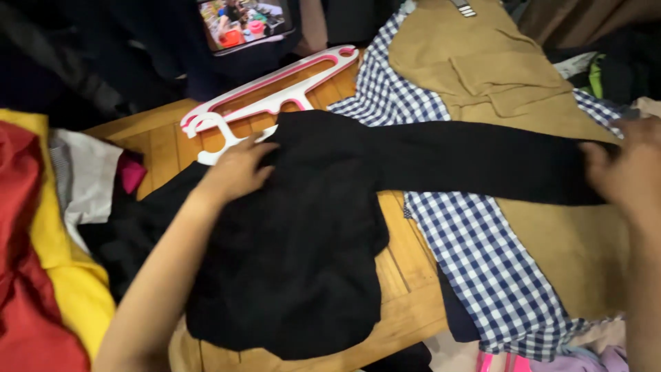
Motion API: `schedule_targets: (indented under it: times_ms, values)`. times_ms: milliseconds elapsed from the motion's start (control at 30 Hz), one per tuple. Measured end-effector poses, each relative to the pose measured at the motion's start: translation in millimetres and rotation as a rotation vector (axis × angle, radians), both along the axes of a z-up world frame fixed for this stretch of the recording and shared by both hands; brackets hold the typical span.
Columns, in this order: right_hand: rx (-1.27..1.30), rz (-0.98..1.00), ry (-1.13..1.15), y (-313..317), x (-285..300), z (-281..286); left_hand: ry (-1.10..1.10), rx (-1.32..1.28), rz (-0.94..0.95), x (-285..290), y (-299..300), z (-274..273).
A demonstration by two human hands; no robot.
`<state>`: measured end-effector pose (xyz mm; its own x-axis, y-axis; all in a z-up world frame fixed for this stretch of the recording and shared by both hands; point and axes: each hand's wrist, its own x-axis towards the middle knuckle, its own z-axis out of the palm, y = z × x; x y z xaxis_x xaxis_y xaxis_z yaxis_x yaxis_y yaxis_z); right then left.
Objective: The person folds a red long-sleeved shirt on a yellow polo shirt, smoothing the fabric and aligning the sleeves. They then pick up a black long-sleeved shirt, place it on a white hanger, and smooth it out.
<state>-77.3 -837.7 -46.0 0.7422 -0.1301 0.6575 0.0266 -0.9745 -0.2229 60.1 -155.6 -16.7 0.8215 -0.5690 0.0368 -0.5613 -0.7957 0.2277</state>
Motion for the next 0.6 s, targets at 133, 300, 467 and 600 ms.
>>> schedule_targets:
  times_ms: [133, 300, 467, 600]
  values:
    - [-0.328, 0.004, 0.209, 108.5, 36.1, 11.2, -0.178, 0.238, 0.387, -29.0, 128.1, -31.4]
    - [-0.462, 0.357, 0.231, 269.9, 84.8, 17.2, -0.042, 0.285, 0.681, -72.4, 211.7, -49.4]
    - [-0.34, 0.691, 0.403, 422.6, 119.2, 24.3, -0.044, 0.017, 0.641, -56.7, 207.6, -72.7]
    - [-0.315, 0.689, 0.368, 489.8, 163.2, 14.5, -0.187, -0.159, 0.516, -69.1, 201.7, -62.8]
